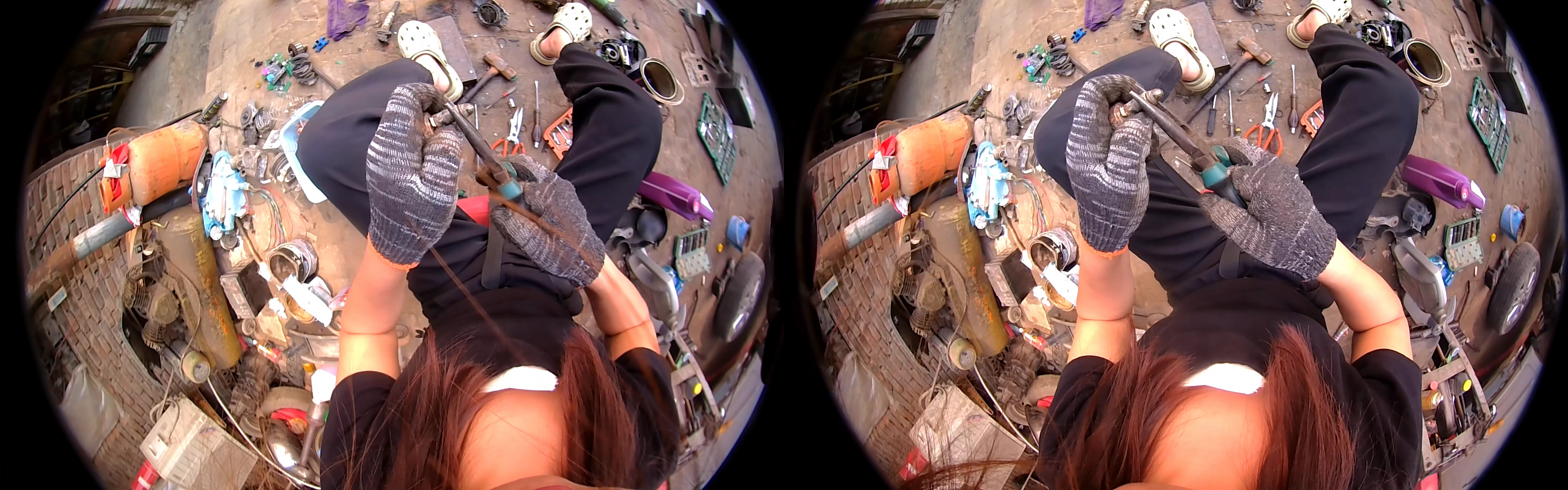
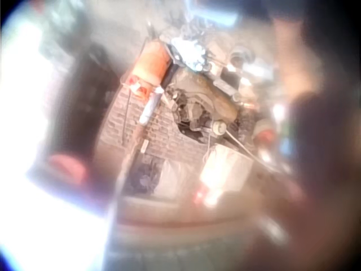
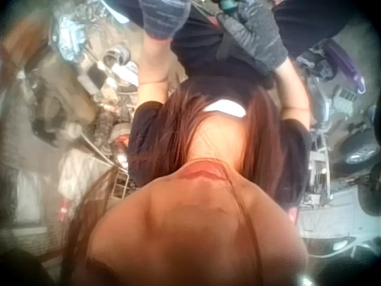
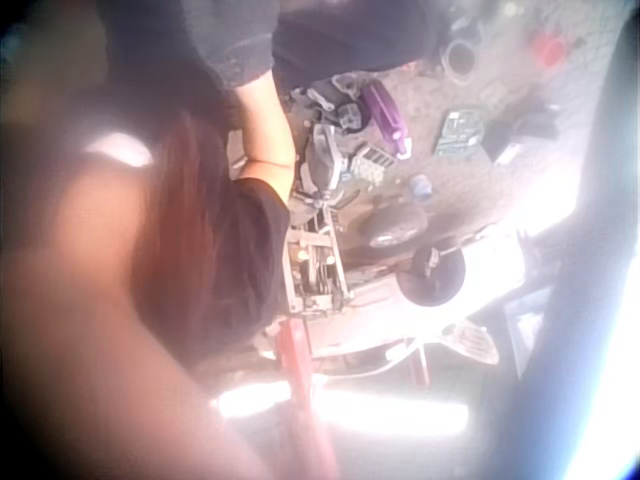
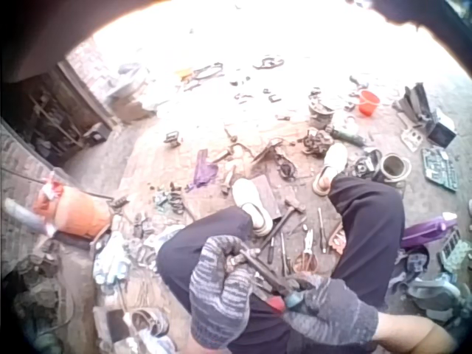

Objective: The person sits on the floor and uses a screwdriver and pliers to manipulate a small mechanical component. They repeatedly adjust and probe the part while surrounded by tools and disassembled pieces.

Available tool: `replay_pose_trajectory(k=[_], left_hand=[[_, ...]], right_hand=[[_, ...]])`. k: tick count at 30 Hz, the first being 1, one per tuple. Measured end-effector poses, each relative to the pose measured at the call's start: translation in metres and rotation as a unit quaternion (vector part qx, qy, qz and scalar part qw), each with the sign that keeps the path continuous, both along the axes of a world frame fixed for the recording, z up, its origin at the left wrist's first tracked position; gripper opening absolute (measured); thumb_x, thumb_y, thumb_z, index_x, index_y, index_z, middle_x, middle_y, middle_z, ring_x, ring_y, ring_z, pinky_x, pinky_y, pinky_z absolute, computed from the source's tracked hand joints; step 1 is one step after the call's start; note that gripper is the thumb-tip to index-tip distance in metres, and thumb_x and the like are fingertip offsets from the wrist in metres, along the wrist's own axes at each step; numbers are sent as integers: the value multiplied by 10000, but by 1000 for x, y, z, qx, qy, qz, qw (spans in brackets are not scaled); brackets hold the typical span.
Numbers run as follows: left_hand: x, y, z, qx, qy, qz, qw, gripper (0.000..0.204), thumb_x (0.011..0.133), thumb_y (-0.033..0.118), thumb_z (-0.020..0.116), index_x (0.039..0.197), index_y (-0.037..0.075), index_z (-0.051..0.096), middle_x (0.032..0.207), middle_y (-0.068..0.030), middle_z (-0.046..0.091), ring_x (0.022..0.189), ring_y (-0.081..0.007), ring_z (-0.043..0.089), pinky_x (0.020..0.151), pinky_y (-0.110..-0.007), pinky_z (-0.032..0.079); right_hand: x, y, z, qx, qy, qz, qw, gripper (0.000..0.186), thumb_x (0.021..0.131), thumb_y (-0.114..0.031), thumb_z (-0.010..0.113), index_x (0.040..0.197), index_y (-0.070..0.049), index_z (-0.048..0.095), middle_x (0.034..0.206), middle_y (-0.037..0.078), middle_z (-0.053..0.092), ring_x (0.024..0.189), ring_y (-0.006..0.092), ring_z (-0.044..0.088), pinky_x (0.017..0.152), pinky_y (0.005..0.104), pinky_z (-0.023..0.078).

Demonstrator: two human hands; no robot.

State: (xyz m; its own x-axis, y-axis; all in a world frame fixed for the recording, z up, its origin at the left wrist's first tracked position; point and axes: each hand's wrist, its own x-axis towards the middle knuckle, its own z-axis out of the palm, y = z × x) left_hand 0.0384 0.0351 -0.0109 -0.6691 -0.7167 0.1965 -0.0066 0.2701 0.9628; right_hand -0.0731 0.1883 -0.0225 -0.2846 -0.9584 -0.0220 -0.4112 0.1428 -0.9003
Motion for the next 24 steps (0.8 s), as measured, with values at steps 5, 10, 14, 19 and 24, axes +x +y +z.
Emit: replay_pose_trajectory(k=[5,10,14,19,24], left_hand=[[-5,7,13,134,-22,8,991,274,856,27,518,1115,-56,480,940,-109,540,835,-153,521,775,-268,441],[-7,8,19,208,24,-10,978,251,892,23,474,1134,-45,470,996,-82,535,894,-135,501,811,-255,427],[-9,6,11,43,9,-16,999,255,908,35,451,1153,-28,484,1004,-68,553,872,-112,516,775,-241,439],[-8,8,7,-10,-18,-4,1000,248,923,58,452,1155,3,518,1005,-37,579,821,-59,526,700,-191,442],[-10,9,7,45,1,14,999,225,919,71,462,1123,10,535,977,-30,584,792,-48,522,663,-174,439]], right_hand=[[-1,-1,-1,-7,-12,-17,1000,239,749,-178,699,839,17,593,1041,263,553,929,414,539,802,428,429],[-4,2,-2,-59,20,1,998,247,750,-173,699,863,23,599,1051,266,547,952,411,541,811,423,433],[-4,-3,7,-33,14,-16,999,234,744,-161,696,848,24,596,1008,266,555,918,416,548,790,419,442],[-7,-3,9,11,82,-23,996,220,734,-154,695,817,20,590,888,240,567,811,407,559,694,425,444],[-1,-5,5,-8,16,-99,995,260,741,-136,681,923,6,560,865,217,552,759,398,555,642,427,434]])
